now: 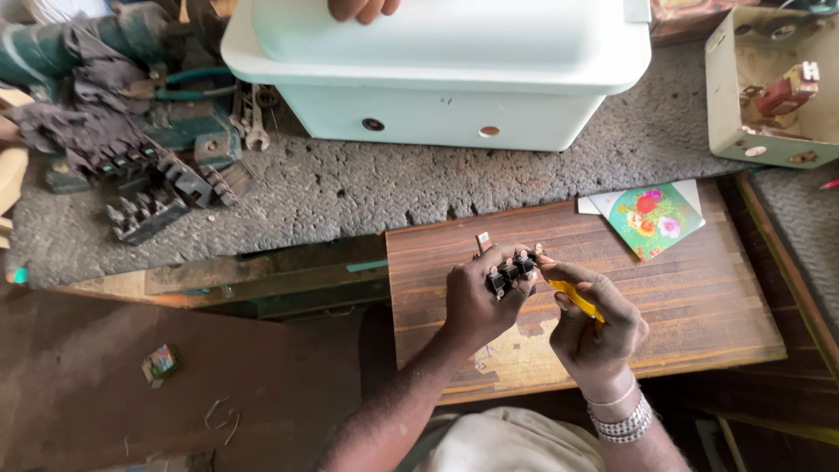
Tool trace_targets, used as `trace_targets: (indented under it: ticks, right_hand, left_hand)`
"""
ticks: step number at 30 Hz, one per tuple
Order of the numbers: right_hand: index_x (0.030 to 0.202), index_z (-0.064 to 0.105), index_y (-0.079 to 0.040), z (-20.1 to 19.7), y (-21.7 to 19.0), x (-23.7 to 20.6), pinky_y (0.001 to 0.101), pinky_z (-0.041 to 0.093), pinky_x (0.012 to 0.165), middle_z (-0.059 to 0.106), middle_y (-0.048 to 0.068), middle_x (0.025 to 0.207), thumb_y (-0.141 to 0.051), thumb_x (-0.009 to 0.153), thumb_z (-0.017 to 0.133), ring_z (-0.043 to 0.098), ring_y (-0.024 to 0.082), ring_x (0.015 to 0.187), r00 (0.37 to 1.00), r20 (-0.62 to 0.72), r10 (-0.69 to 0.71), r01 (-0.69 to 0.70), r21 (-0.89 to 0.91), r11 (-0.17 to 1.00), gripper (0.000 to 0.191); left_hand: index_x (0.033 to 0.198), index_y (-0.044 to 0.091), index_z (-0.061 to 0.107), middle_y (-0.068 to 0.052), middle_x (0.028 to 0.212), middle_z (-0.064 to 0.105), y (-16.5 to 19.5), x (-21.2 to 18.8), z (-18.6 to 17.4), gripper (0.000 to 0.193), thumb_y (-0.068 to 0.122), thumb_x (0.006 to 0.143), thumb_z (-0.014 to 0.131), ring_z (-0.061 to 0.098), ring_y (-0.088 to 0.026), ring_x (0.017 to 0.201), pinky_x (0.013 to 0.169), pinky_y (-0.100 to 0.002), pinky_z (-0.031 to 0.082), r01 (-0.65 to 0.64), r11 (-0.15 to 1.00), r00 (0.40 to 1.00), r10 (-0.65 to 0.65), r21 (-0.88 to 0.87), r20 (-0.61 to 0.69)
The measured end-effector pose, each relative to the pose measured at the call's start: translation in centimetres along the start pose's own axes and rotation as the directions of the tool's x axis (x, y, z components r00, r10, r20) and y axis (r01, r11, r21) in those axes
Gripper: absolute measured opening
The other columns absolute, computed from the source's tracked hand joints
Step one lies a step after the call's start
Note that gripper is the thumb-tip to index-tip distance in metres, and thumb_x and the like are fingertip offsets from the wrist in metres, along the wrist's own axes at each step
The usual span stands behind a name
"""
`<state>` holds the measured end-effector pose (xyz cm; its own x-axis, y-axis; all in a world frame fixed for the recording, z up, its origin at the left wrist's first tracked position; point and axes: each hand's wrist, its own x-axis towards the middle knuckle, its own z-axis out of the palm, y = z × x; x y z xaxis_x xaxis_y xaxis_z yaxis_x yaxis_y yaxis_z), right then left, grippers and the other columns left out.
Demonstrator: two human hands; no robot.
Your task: The person uses a yellow-handled screwdriver to assemble and tighten a black electrical terminal block, fitting small metal contact parts into it by hand. They then open a white plastic panel box, place the assembled block and small product boxes inside, and arrange the items in the box.
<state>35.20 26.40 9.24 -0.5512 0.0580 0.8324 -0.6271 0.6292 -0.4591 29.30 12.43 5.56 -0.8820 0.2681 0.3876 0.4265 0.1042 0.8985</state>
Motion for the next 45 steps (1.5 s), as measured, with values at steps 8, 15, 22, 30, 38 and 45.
trace_targets:
  ticks: [8,15,22,30,38,45]
  right_hand:
    - [0.126,0.043,0.001,-1.8,-0.3,5.6,0.0370,0.061,0.091,0.066,0.009,0.107,-0.006,0.106,0.049,0.070,0.017,0.091,0.980,-0.065,0.190,-0.155,0.361,0.920,0.023]
    - [0.119,0.065,-0.001,1.4,1.0,16.6,0.0243,0.054,0.066,0.064,0.008,0.097,-0.005,0.092,0.073,0.064,0.010,0.080,0.900,0.293,0.321,-0.403,0.283,0.871,0.029]
    - [0.136,0.062,-0.014,7.3,3.0,25.0,0.0491,0.057,0.074,0.061,0.023,0.127,-0.008,0.079,0.080,0.070,0.040,0.092,0.986,0.168,0.014,0.016,-0.174,0.985,0.060]
    - [0.105,0.074,-0.018,6.0,3.7,24.7,0.0402,0.061,0.073,0.069,0.002,0.112,-0.016,0.087,0.081,0.074,0.029,0.084,0.993,0.011,-0.117,0.117,-0.157,0.981,0.019]
    - [0.101,0.068,-0.010,-6.7,0.3,14.3,0.0315,0.060,0.068,0.069,0.005,0.093,-0.014,0.090,0.082,0.074,0.020,0.079,0.993,0.114,0.008,-0.007,-0.009,1.000,0.018]
    - [0.105,0.070,-0.003,-17.1,-2.3,3.8,0.0287,0.061,0.078,0.075,0.007,0.097,0.005,0.084,0.071,0.074,0.020,0.087,0.896,-0.144,0.420,-0.439,-0.159,0.884,0.023]
  left_hand:
    - [0.108,0.005,0.073,-0.005,0.077,0.075,0.6,0.2,-0.1,0.023,0.017,0.090,0.073,0.076,-0.013,0.069,0.065,-0.029,0.060,0.056,0.998,0.998,-0.056,0.009,-0.011]
    - [0.111,0.004,0.073,-0.008,0.086,0.078,1.6,0.2,-0.2,0.026,0.014,0.087,0.073,0.077,-0.015,0.075,0.070,-0.031,0.063,-0.109,0.990,0.994,0.109,0.093,0.014]
    - [0.113,0.003,0.073,-0.008,0.085,0.079,1.6,0.2,0.3,0.026,0.011,0.088,0.070,0.080,-0.016,0.076,0.068,-0.029,0.066,-0.031,0.997,0.998,0.028,0.072,0.049]
    - [0.112,0.002,0.073,-0.011,0.090,0.082,1.8,0.0,1.5,0.027,0.011,0.086,0.071,0.081,-0.017,0.079,0.070,-0.030,0.065,-0.034,0.998,0.999,0.032,0.058,0.039]
    - [0.112,0.002,0.074,-0.009,0.084,0.081,1.9,-0.2,1.3,0.031,0.014,0.083,0.075,0.079,-0.015,0.073,0.065,-0.030,0.063,0.031,0.985,0.999,-0.033,0.170,0.010]
    - [0.111,0.002,0.074,-0.007,0.080,0.080,3.0,0.2,1.1,0.031,0.014,0.082,0.076,0.077,-0.014,0.069,0.062,-0.031,0.061,0.146,0.975,0.988,-0.151,0.169,0.017]
